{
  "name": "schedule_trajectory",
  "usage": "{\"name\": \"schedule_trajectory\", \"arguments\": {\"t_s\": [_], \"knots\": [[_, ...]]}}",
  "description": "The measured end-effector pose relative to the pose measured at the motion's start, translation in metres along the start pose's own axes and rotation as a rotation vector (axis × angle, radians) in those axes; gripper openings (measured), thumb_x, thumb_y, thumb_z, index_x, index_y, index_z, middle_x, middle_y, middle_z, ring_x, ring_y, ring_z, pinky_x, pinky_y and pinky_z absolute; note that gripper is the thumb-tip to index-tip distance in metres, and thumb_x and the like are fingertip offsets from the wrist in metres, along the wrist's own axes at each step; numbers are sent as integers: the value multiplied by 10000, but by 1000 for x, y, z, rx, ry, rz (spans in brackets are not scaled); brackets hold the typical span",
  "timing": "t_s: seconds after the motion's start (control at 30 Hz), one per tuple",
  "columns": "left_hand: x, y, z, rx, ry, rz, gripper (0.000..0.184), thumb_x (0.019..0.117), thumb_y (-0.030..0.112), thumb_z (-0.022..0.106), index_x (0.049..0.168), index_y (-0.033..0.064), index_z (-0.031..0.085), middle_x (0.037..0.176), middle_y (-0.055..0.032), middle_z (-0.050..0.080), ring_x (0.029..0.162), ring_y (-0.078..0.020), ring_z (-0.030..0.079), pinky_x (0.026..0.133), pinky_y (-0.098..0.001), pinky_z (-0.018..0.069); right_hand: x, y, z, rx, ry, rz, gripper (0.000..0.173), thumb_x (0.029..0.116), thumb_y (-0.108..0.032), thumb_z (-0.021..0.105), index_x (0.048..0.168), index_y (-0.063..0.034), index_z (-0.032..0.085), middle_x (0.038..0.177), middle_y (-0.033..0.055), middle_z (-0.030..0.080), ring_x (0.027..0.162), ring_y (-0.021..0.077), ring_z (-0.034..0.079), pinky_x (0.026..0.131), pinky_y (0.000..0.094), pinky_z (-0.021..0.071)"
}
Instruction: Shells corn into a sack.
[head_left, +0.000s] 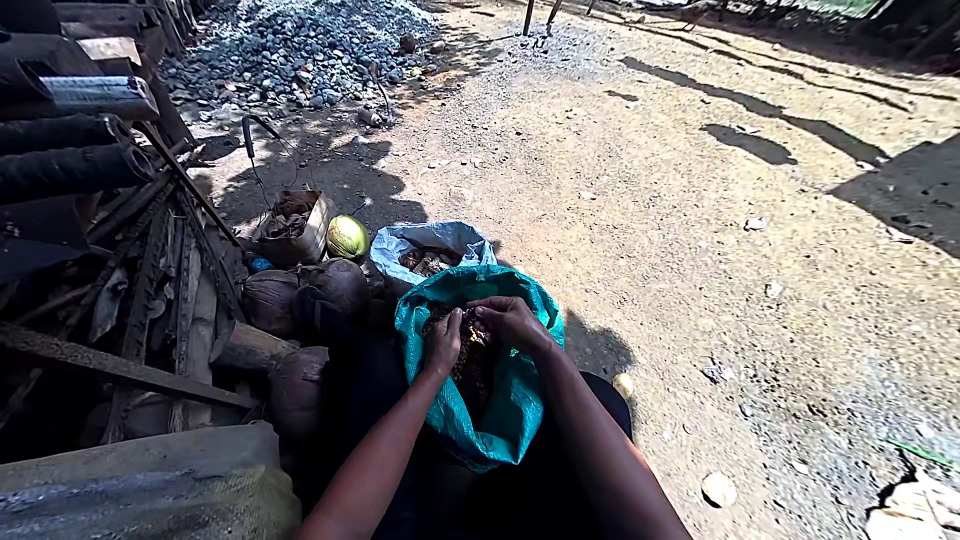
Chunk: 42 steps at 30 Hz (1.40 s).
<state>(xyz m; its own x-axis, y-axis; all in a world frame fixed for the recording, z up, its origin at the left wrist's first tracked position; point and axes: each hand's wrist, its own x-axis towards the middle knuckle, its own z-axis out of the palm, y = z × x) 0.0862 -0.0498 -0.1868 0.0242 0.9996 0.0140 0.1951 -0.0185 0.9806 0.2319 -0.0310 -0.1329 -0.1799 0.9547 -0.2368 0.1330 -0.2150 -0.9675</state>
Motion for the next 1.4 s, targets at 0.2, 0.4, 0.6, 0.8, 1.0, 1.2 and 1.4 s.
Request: {"name": "schedule_trajectory", "arguments": {"t_s": [0.2, 0.4, 0.6, 0.8, 1.0, 1.2, 1.4], "knots": [[1, -4, 1, -50, 7, 41, 380, 1102, 217, 453, 990, -55, 695, 821, -99, 641, 771, -128, 590, 777, -328, 493, 1, 1, 0, -8, -37, -5, 157, 987, 73, 562, 1108, 78, 664, 865, 44, 686, 715, 57, 657, 735, 224, 578], [2, -1, -1, 64, -16, 44, 384, 1110, 164, 395, 1041, -94, 670, 872, -173, 640, 834, -213, 606, 826, -389, 491, -1, 1, 1, -6, -16, 5, 150, 968, 91, 581, 1096, 87, 659, 871, 51, 685, 711, 58, 657, 732, 223, 579], [0, 4, -1, -153, -4, -103, 457, 1131, 183, 290, 1173, -97, 648, 1036, -198, 650, 931, -187, 603, 895, -339, 478, 0, -3, -2, 11, -3, 44, 165, 1034, 14, 515, 1096, 79, 654, 831, 42, 669, 689, 69, 650, 718, 240, 576], [9, 2, -3, -571, 33, -235, 265, 1060, 46, 491, 1257, -100, 593, 977, -114, 648, 731, -83, 598, 690, -220, 515, 3, -3, -2, 74, 27, 50, 99, 1022, 6, 551, 1026, 64, 631, 798, 38, 651, 669, 79, 646, 696, 239, 575], [8, 9, -5, -753, 80, -327, 134, 1030, 54, 575, 984, -47, 650, 738, -38, 650, 625, -64, 608, 629, -190, 531, 1, -6, 2, 111, 88, 113, 136, 1057, -33, 498, 1014, 38, 605, 744, 29, 630, 627, 87, 640, 645, 238, 569], [6, 2, -4, -598, 60, -173, 107, 1002, 19, 609, 985, -69, 669, 768, -31, 669, 659, -47, 616, 666, -188, 533, 3, 2, 5, 138, 88, 134, 125, 1059, -29, 474, 966, -5, 554, 726, 17, 587, 594, 77, 596, 610, 222, 540], [8, 2, -2, -658, 91, -254, 244, 1064, 126, 534, 967, -66, 651, 751, -52, 651, 639, -81, 624, 652, -222, 551, 6, 5, 8, 27, 40, 134, 259, 1109, -184, 434, 958, -11, 555, 694, 13, 585, 562, 70, 594, 567, 216, 527]]}}
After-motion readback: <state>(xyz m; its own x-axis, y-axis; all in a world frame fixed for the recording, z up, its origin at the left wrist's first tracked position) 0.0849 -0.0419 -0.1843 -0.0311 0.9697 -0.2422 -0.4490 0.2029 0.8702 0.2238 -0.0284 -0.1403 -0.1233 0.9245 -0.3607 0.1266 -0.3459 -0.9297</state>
